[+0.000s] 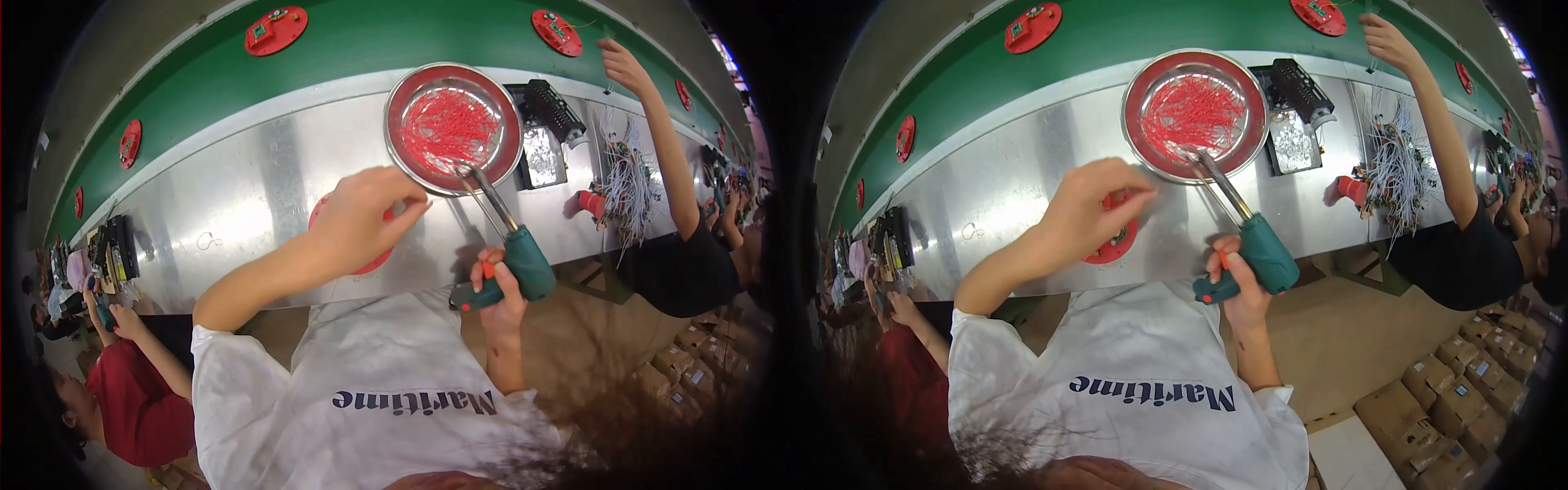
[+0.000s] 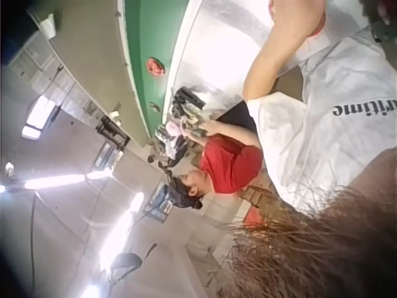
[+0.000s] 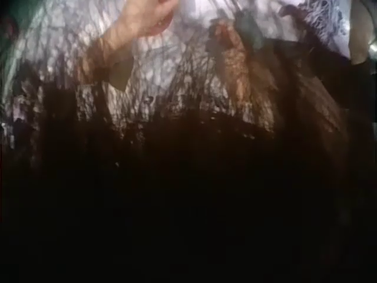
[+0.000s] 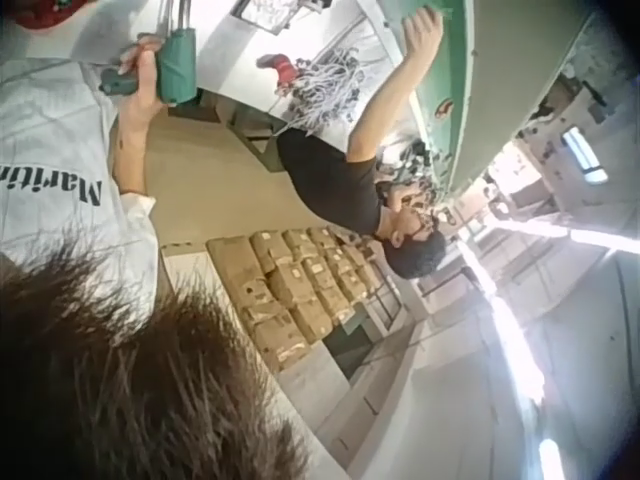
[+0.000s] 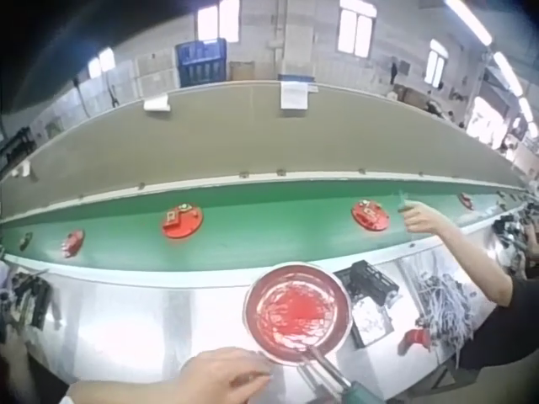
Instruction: The person applies solder to a PCB component using a soldering iron and solder wire.
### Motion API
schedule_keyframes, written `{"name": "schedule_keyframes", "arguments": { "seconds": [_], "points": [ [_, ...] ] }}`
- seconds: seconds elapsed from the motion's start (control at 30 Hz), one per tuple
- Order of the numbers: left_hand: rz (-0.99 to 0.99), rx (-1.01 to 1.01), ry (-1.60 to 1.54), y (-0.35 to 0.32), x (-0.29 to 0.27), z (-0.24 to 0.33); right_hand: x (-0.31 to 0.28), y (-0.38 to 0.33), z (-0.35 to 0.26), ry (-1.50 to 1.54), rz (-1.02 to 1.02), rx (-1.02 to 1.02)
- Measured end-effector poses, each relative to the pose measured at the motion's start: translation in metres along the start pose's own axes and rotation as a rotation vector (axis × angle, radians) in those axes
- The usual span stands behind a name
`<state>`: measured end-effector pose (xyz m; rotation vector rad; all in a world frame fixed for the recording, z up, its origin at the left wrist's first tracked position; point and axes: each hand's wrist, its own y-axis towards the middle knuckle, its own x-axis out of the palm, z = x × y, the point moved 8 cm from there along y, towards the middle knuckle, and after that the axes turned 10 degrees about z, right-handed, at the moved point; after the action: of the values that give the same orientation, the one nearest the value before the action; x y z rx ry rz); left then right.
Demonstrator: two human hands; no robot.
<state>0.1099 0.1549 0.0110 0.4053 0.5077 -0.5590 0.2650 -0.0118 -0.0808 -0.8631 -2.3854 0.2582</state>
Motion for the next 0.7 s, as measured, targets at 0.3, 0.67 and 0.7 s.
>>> {"name": "schedule_keyframes", "arguments": {
  "seconds": [0.3, 0.67, 0.7],
  "points": [
    [0.032, -0.013, -0.089, -0.055, -0.020, -0.006, 0.088, -0.001, 0.014, -0.177, -0.135, -0.043],
    [0.047, -0.032, -0.192, -0.079, -0.034, -0.016, 0.106, -0.004, 0.030, -0.133, -0.095, 0.050],
    [0.054, -0.023, -0.194, -0.079, -0.037, -0.016, 0.106, -0.004, 0.030, -0.137, -0.098, 0.058]
  ]
}}
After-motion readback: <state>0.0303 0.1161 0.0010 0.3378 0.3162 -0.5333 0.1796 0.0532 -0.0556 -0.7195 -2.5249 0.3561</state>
